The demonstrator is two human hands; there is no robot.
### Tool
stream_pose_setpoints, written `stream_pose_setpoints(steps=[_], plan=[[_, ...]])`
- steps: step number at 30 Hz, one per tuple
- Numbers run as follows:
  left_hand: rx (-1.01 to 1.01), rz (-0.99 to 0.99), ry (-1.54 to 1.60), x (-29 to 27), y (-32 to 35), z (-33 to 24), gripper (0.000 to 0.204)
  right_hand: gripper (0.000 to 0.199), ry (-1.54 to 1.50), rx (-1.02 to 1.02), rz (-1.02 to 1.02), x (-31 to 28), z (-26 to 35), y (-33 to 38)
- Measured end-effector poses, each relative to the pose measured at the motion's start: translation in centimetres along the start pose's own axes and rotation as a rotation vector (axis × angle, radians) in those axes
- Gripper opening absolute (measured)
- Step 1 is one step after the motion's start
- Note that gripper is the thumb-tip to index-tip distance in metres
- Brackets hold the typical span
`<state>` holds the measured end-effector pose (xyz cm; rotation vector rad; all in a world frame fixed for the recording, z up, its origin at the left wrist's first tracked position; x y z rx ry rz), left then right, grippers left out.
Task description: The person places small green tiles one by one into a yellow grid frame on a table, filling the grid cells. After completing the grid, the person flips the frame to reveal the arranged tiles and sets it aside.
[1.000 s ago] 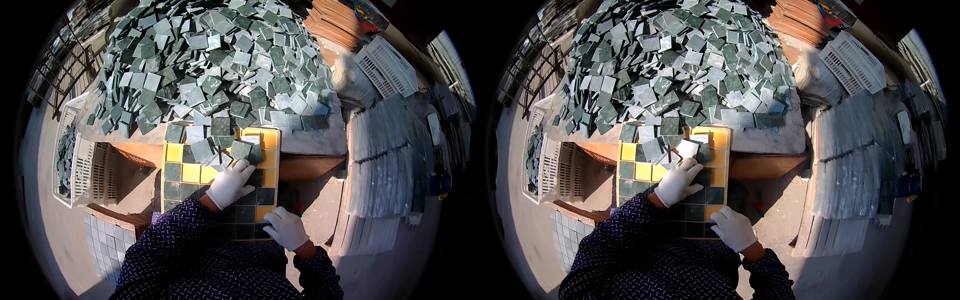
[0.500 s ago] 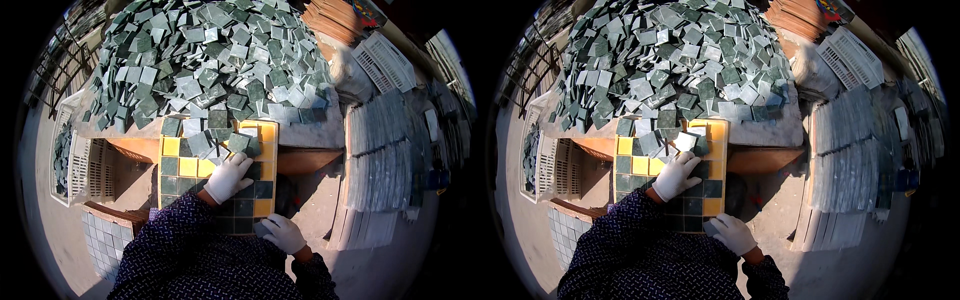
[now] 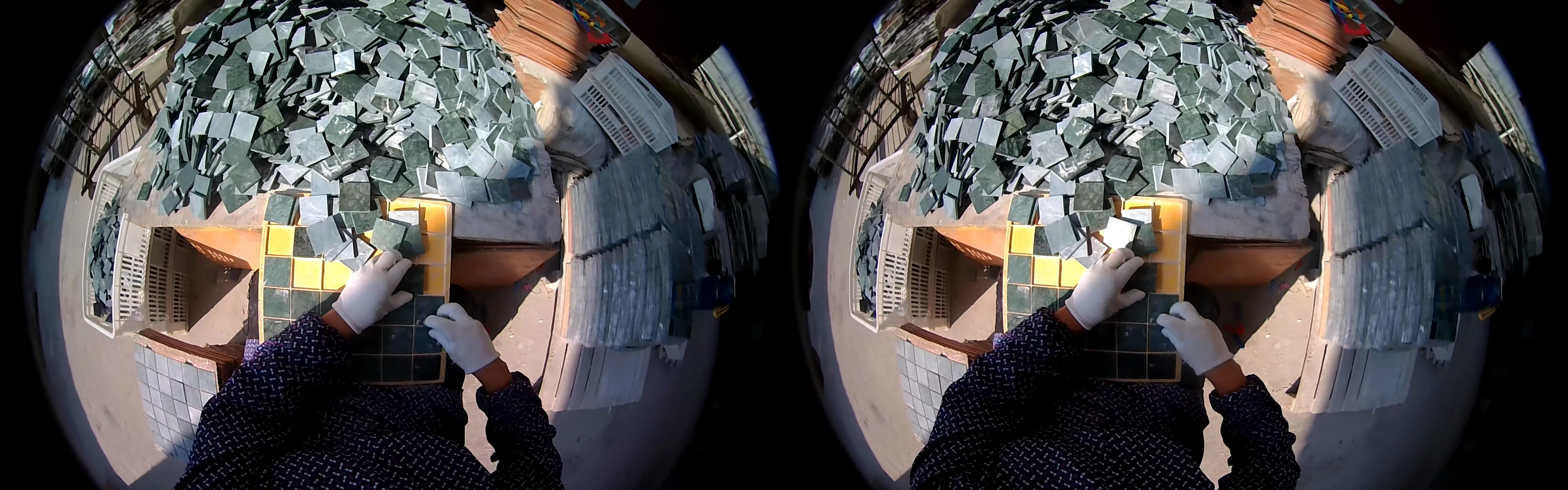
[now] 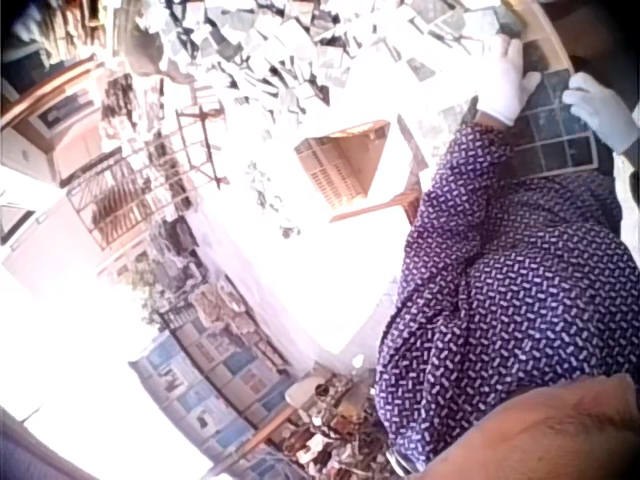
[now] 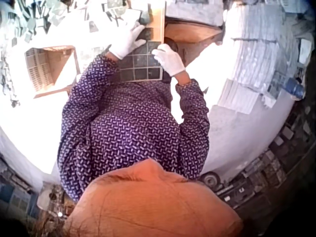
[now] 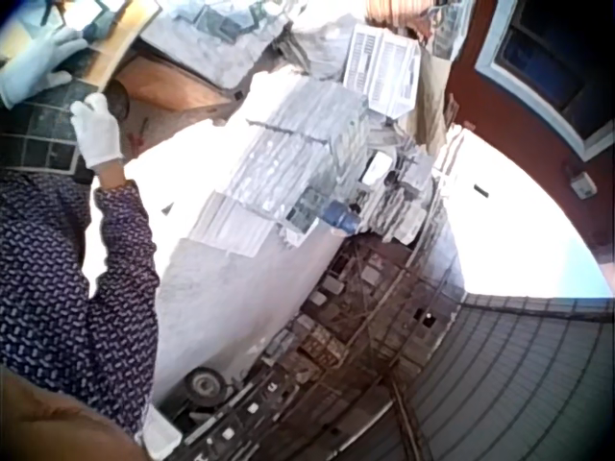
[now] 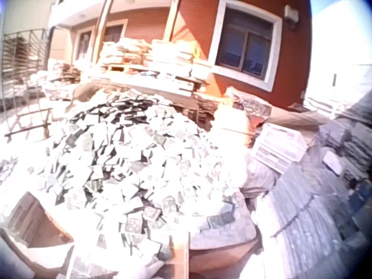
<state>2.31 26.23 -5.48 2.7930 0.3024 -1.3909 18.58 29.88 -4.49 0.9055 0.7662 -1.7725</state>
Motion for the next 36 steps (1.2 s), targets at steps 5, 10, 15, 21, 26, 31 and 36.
stream_pose_setpoints(steps=[5, 10, 15, 21, 26, 31, 36], plan=[[0.005, -0.013, 0.011, 0.2, 0.0, 0.1, 0.053, 0.025, 0.095, -0.022, -0.040, 0.2, 1.5, 1.2], [-0.017, 0.011, 0.036, 0.0, 0.1, 0.2, 0.055, 0.062, 0.175, -0.035, -0.140, -1.0, 0.7, 1.5], [-0.038, 0.136, 0.026, 0.2, -0.8, 0.5, 0.056, 0.086, 0.276, -0.043, 0.067, 6.3, 3.9, 2.5], [0.029, 0.057, -0.002, 0.0, -0.6, 0.3, 0.053, 0.067, 0.121, -0.319, 0.258, 9.7, 9.7, 1.3], [0.018, 0.087, -0.018, -0.2, -0.3, 0.9, 0.054, 0.080, 0.232, 0.103, 0.036, 5.8, 4.0, 4.8], [-0.003, 0.069, -0.040, 0.5, -0.5, 0.1, 0.055, 0.067, 0.061, 0.557, -0.194, 3.2, -4.1, 12.6], [0.031, 0.043, -0.133, 0.8, -0.9, -1.2, 0.054, 0.045, -0.069, 0.585, -0.376, 0.4, -4.3, 11.4]])
Point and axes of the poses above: each hand's wrist, its own y-axis away from the middle knuckle, its own x-axis out of the palm, z = x × y, the point moved 7 cm from there along -y, towards the middle knuckle, and after that the axes turned 4 degrees about -x, right-handed, at the moved point
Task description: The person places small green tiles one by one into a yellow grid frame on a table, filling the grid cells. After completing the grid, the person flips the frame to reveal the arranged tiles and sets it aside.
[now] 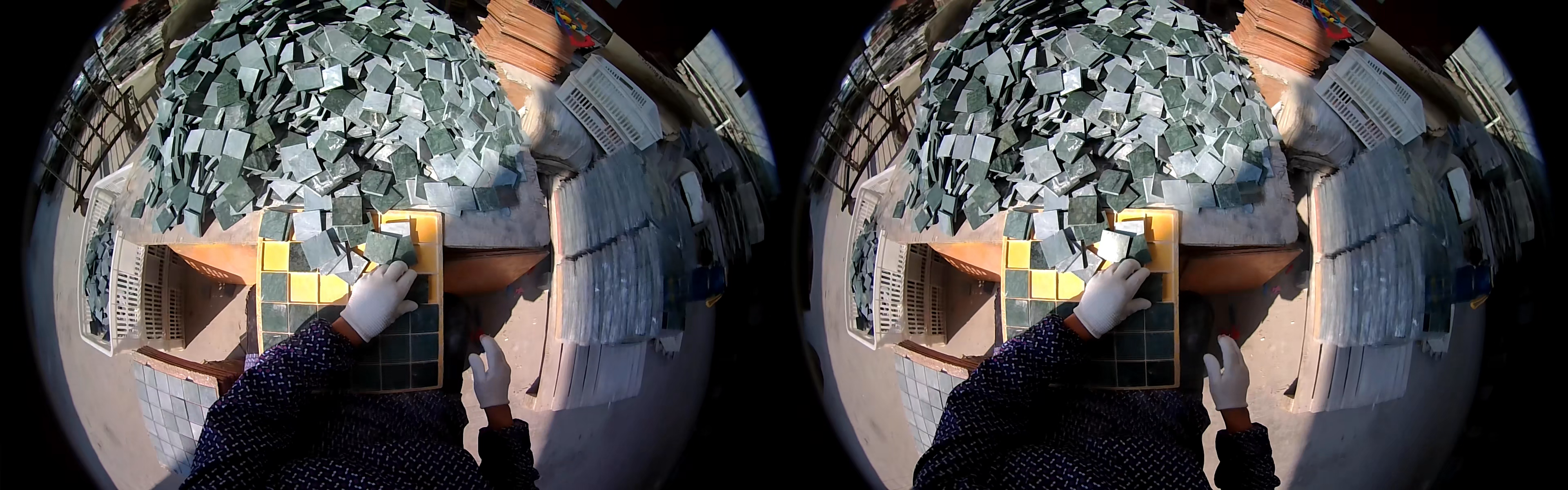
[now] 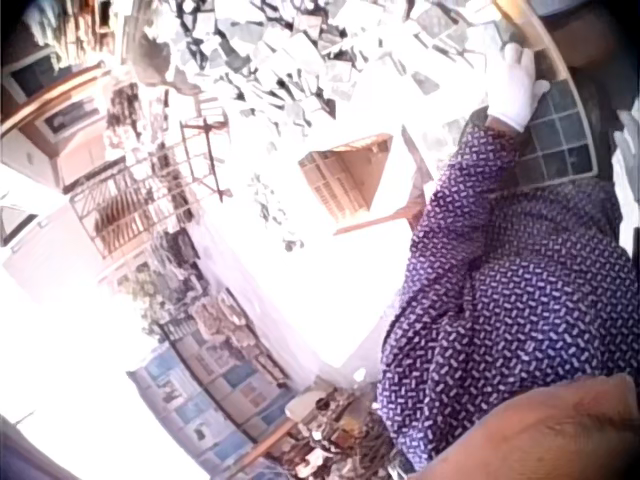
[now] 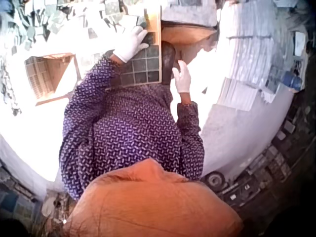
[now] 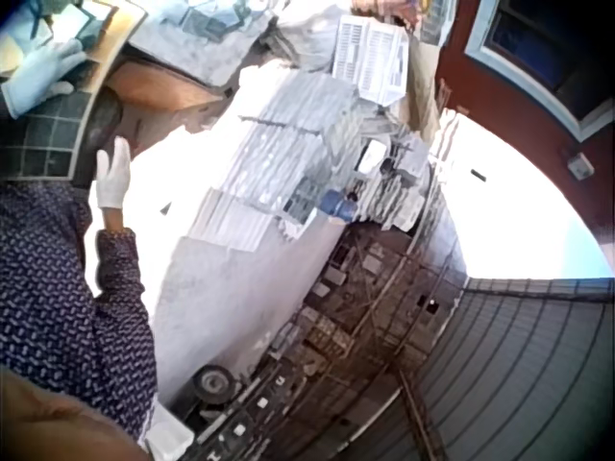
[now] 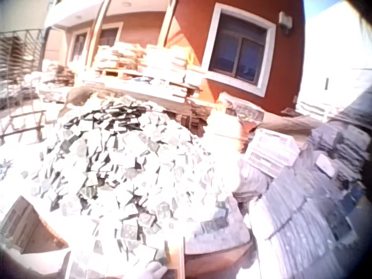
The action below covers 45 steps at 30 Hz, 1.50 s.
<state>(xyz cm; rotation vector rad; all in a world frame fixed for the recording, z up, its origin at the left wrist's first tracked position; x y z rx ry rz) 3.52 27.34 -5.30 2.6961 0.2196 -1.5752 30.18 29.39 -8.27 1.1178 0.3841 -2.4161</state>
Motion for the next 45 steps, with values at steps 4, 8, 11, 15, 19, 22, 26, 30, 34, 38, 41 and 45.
stream_pose_setpoints(steps=[4, 8, 11, 15, 19, 22, 26, 30, 34, 38, 41, 45], plan=[[0.041, -0.022, -0.002, 0.5, -0.7, -1.1, 0.055, 0.034, -0.081, -0.214, -0.048, 0.1, 5.6, -5.4], [0.017, -0.117, 0.236, 0.1, -0.2, -1.6, 0.055, 0.036, -0.027, -0.495, -0.071, 1.6, 9.9, -10.6], [-0.043, -0.168, 0.264, -1.0, 1.6, -0.7, 0.051, 0.045, 0.053, -0.606, 0.099, 3.8, 10.9, -12.0], [0.071, -0.224, 0.055, -1.1, 3.7, -2.5, 0.051, 0.043, 0.033, -0.550, 0.039, 3.4, 9.9, -12.7], [0.074, -0.185, -0.136, 2.0, 4.0, -4.0, 0.046, 0.039, -0.047, -0.352, -0.013, 2.6, 8.5, -14.4], [0.112, -0.141, 0.092, 0.2, 2.8, -1.7, 0.042, 0.041, 0.048, -0.560, 0.116, 4.5, 12.1, -15.9], [-0.002, -0.341, -0.233, -5.5, -1.1, 1.7, 0.053, 0.055, 0.260, -0.782, 0.224, 6.2, 15.0, -17.7], [0.038, -0.243, -0.314, -4.5, -1.9, 3.7, 0.059, 0.058, 0.379, -0.667, 0.356, 6.4, 16.7, -18.7], [0.047, -0.453, -0.106, -8.1, 0.3, 3.6, 0.060, 0.055, 0.330, -0.554, 0.280, 6.1, 14.4, -18.4], [-0.073, -0.308, -0.054, -8.2, 5.1, 3.5, 0.062, 0.052, 0.156, -0.627, 0.293, 5.6, 14.6, -15.5], [-0.087, -0.164, -0.003, -5.3, 8.1, 3.5, 0.065, 0.049, 0.186, -0.686, 0.419, 7.1, 14.6, -13.6], [-0.056, -0.228, 0.000, -4.6, 9.3, 3.8, 0.059, 0.043, 0.142, -0.618, 0.493, 7.0, 14.4, -14.2]])
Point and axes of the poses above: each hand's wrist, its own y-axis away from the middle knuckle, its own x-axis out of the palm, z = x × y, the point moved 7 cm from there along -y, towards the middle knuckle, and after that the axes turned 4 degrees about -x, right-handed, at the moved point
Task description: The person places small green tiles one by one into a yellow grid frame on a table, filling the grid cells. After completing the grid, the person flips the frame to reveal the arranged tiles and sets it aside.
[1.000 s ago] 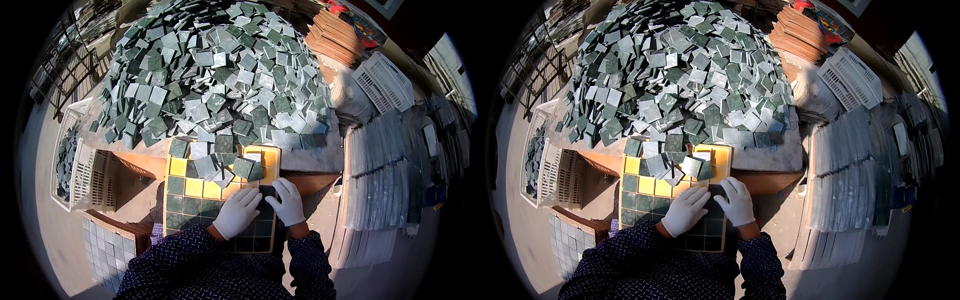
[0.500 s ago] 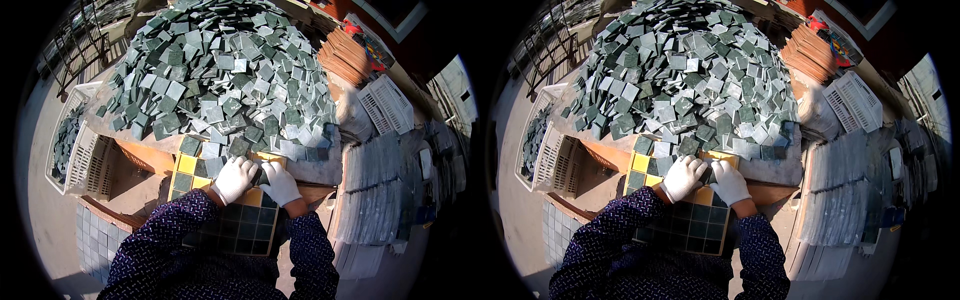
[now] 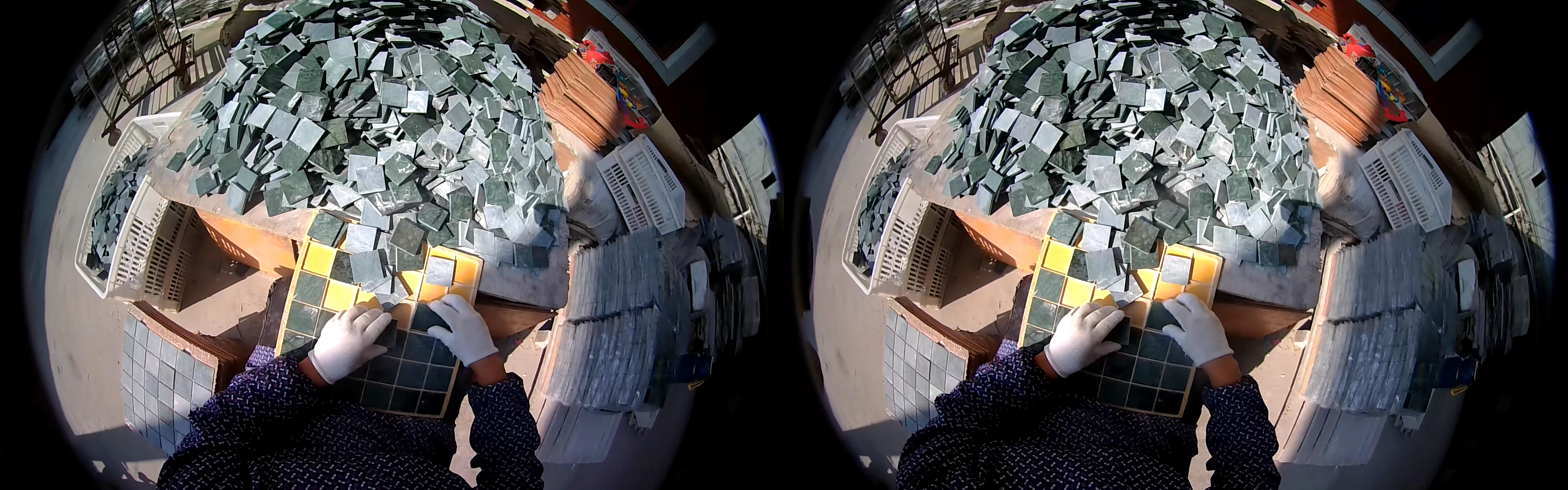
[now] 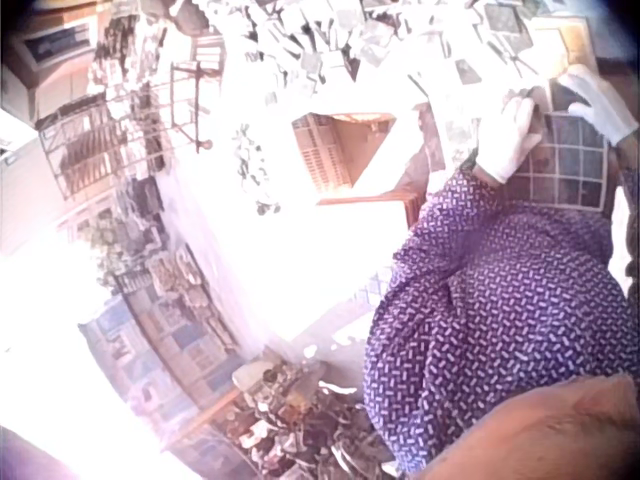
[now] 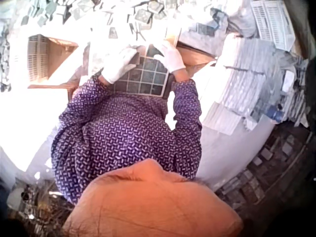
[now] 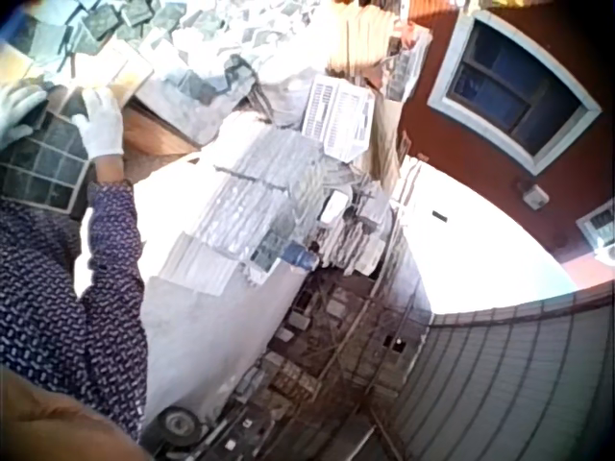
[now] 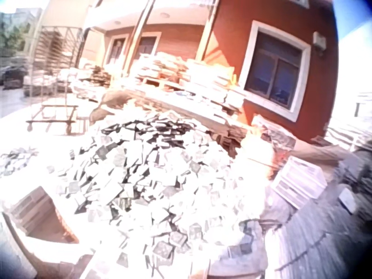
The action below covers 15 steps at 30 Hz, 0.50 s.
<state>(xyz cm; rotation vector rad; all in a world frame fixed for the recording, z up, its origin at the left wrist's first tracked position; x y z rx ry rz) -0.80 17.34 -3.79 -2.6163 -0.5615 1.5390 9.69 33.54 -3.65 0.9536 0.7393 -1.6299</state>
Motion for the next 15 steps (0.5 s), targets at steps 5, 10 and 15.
stream_pose_setpoints(steps=[5, 10, 15], plan=[[0.047, -0.007, -0.013, 0.2, -0.7, -0.2, 0.055, 0.039, 0.097, -0.105, 0.012, 0.3, 0.8, -0.2], [0.040, -0.101, -0.014, 0.7, 0.3, 1.3, 0.047, 0.042, 0.088, -0.001, -0.157, -0.1, 2.9, -2.4], [0.008, -0.055, -0.014, -1.5, 0.1, 2.2, 0.052, 0.062, 0.097, 0.145, -0.225, 3.0, 4.1, -5.7]])
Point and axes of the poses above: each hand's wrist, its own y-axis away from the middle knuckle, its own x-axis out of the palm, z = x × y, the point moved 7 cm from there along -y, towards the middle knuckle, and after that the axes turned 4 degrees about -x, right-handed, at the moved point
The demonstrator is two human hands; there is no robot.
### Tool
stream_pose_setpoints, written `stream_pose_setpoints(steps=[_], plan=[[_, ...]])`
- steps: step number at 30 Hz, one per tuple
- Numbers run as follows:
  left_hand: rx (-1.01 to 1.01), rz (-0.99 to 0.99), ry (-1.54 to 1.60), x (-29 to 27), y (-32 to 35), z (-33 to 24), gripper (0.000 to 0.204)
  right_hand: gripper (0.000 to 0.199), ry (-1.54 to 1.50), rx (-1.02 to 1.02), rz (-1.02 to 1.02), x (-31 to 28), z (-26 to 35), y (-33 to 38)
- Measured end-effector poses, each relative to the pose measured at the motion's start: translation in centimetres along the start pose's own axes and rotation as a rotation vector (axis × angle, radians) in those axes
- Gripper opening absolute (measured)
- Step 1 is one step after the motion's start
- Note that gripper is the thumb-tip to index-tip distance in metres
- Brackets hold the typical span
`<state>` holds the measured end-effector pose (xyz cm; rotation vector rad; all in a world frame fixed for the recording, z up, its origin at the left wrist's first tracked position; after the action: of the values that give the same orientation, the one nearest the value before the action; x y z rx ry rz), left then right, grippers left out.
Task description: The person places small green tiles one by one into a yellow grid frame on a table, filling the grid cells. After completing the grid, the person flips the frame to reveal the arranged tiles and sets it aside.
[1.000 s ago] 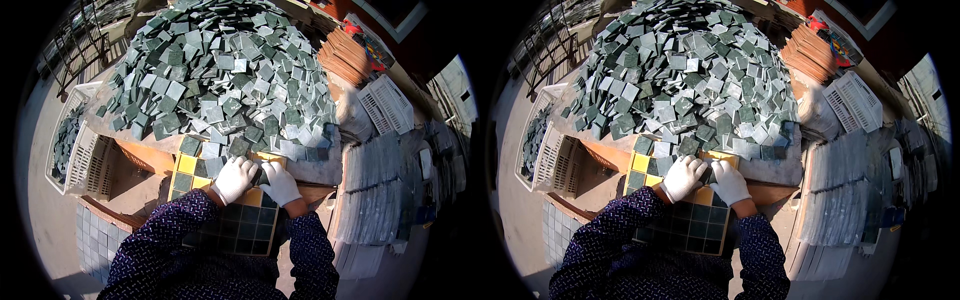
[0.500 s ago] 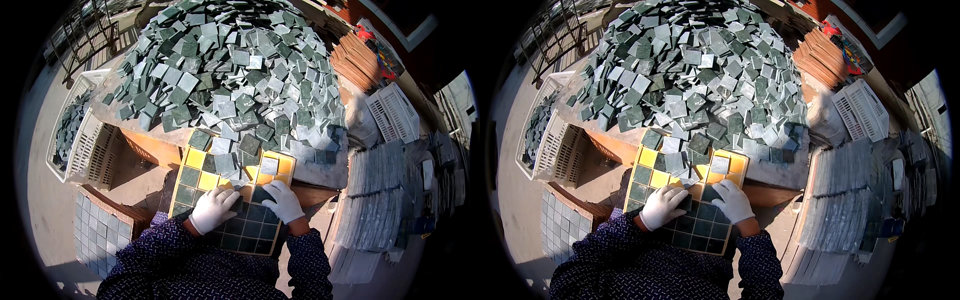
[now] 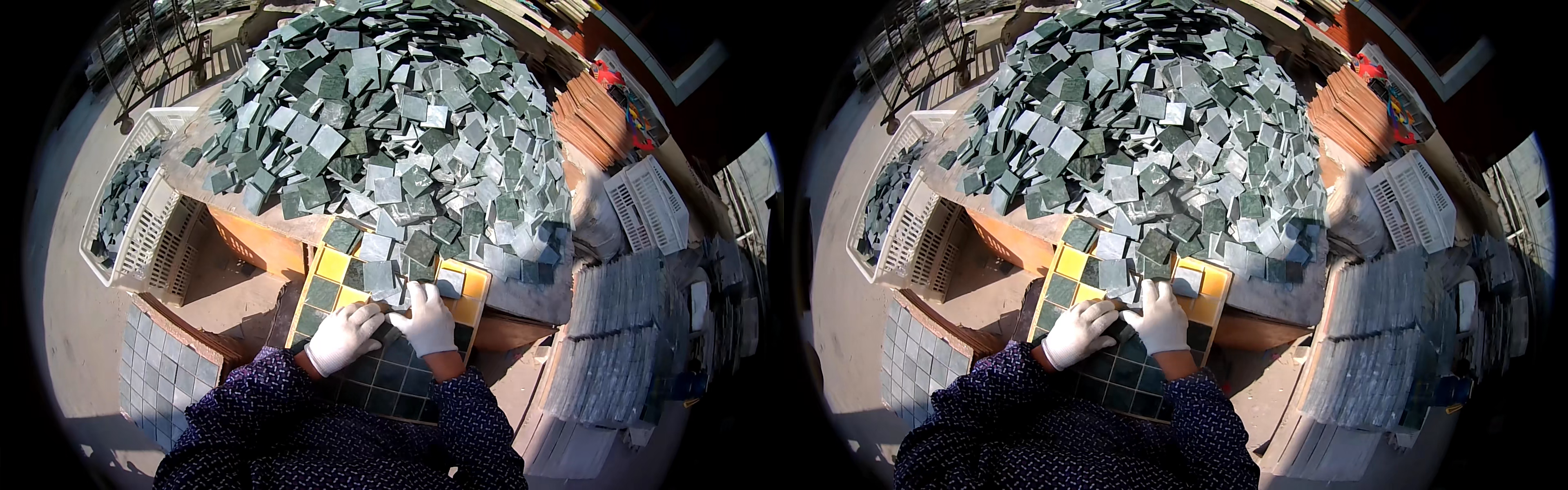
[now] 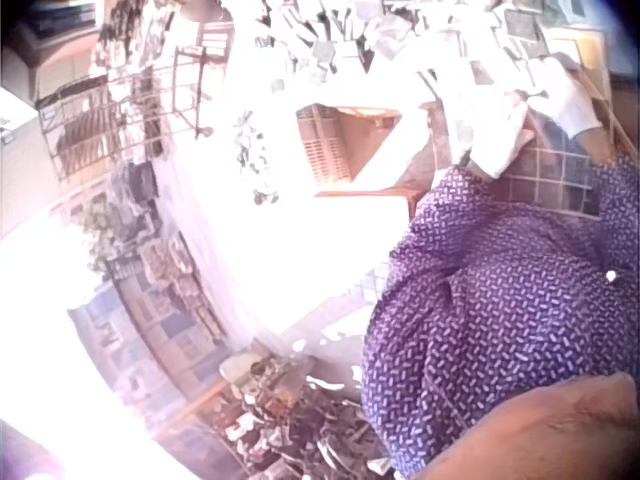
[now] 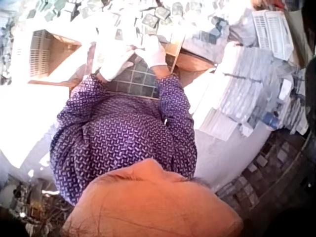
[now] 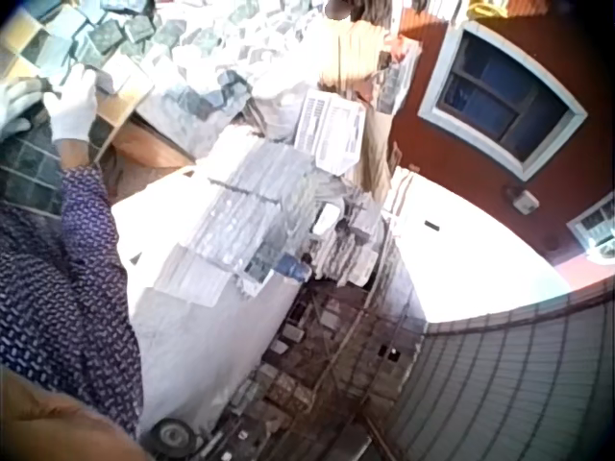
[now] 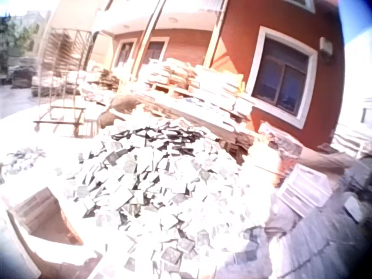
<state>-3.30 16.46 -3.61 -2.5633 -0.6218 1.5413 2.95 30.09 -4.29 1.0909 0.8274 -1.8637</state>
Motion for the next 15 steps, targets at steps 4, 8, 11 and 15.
stream_pose_setpoints(steps=[4, 8, 11, 15], plan=[[0.068, 0.147, 0.020, 1.4, -1.4, 0.0, 0.058, 0.051, 0.000, -0.012, 0.035, -0.3, -1.3, -0.3], [0.033, 0.251, -0.045, 1.5, -2.5, 0.3, 0.056, 0.052, 0.126, -0.056, 0.024, -1.9, -2.4, 0.2], [-0.093, 0.234, -0.125, 1.0, -1.8, 1.3, 0.056, 0.052, 0.094, -0.071, 0.091, -2.8, -2.5, 1.3], [-0.138, 0.133, -0.108, 0.5, -1.3, 1.8, 0.055, 0.052, -0.030, -0.065, 0.181, -1.3, -2.1, 2.6]])
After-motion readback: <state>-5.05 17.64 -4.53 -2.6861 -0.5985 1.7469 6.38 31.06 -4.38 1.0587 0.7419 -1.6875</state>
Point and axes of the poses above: each hand's wrist, its own y-axis away from the middle knuckle, its own x-axis out of the palm, z = x × y, the point moved 7 cm from there along -y, towards the middle knuckle, and after that the axes turned 4 degrees about -x, right-handed, at the moved point
